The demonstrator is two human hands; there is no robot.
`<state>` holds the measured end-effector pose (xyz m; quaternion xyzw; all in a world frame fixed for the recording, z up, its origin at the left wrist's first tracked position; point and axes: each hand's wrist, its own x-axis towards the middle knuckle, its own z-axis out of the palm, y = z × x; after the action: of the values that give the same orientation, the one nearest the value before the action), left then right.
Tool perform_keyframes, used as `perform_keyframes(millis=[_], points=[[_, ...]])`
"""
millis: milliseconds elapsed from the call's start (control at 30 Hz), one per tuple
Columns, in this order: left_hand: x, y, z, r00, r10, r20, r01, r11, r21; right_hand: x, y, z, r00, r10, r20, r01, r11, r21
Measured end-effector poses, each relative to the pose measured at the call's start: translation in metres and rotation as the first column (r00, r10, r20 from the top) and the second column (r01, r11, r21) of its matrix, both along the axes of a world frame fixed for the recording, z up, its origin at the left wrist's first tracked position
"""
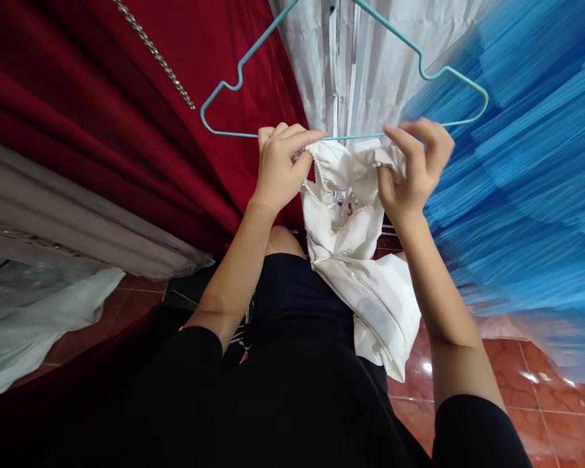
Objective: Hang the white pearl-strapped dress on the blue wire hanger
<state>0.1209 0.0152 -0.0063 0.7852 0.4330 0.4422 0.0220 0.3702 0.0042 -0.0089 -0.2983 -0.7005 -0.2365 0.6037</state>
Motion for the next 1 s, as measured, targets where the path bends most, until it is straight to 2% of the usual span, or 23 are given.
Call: perform_keyframes(millis=[67,167,233,333,433,533,600,633,700,800,833,867,933,1000], points=[[0.001,-0.001,-0.001,1.0,-0.019,0.017,0.019,1.0,0.019,-0.009,0.004,0.012,0.991,0.001,0.136,0.023,0.984,-0.178],[0.0,-0.008,-0.008,0.994,-0.068,0.08,0.061,0.994,0.087,-0.018,0.009,0.014,0.982,-0.03,0.188,0.109,0.898,-0.426],[-0.002,-0.017,-0.021,0.974,-0.112,0.196,0.075,0.979,0.188,-0.021,0.01,0.011,0.986,-0.052,0.16,0.122,0.877,-0.465],[-0.008,-0.033,-0.048,0.898,-0.123,0.422,-0.007,0.956,0.293,-0.022,0.009,0.006,0.992,-0.027,0.126,0.083,0.88,-0.468],[-0.025,-0.036,-0.072,0.805,-0.046,0.592,-0.081,0.979,0.187,-0.02,0.011,0.004,0.994,0.012,0.109,0.042,0.876,-0.481],[-0.059,-0.02,-0.077,0.681,0.04,0.731,-0.198,0.971,0.132,-0.018,0.018,0.002,0.994,0.011,0.112,0.045,0.873,-0.485],[-0.09,-0.004,-0.066,0.623,0.056,0.78,-0.31,0.934,0.18,-0.017,0.021,0.001,0.993,0.001,0.115,0.055,0.873,-0.485],[-0.106,0.004,-0.056,0.624,0.053,0.779,-0.329,0.922,0.202,-0.016,0.022,0.001,0.993,-0.001,0.117,0.058,0.871,-0.488],[-0.135,0.019,-0.029,0.709,0.041,0.704,-0.354,0.884,0.304,-0.015,0.021,0.002,0.993,0.002,0.117,0.058,0.863,-0.502],[-0.159,0.035,0.019,0.871,-0.033,0.49,-0.265,0.808,0.527,-0.016,0.015,0.004,0.993,0.008,0.114,0.052,0.856,-0.515],[-0.158,0.038,0.035,0.91,-0.06,0.409,-0.22,0.768,0.601,-0.016,0.012,0.005,0.993,0.011,0.114,0.049,0.859,-0.509],[-0.154,0.04,0.049,0.939,-0.062,0.339,-0.178,0.755,0.63,-0.017,0.01,0.005,0.993,0.015,0.117,0.046,0.864,-0.501],[-0.135,0.039,0.071,0.96,-0.069,0.27,-0.129,0.749,0.65,-0.018,0.007,0.006,0.992,0.019,0.128,0.046,0.87,-0.491],[-0.107,0.033,0.084,0.971,-0.065,0.231,-0.1,0.767,0.634,-0.018,0.004,0.007,0.992,0.003,0.124,0.059,0.87,-0.49]])
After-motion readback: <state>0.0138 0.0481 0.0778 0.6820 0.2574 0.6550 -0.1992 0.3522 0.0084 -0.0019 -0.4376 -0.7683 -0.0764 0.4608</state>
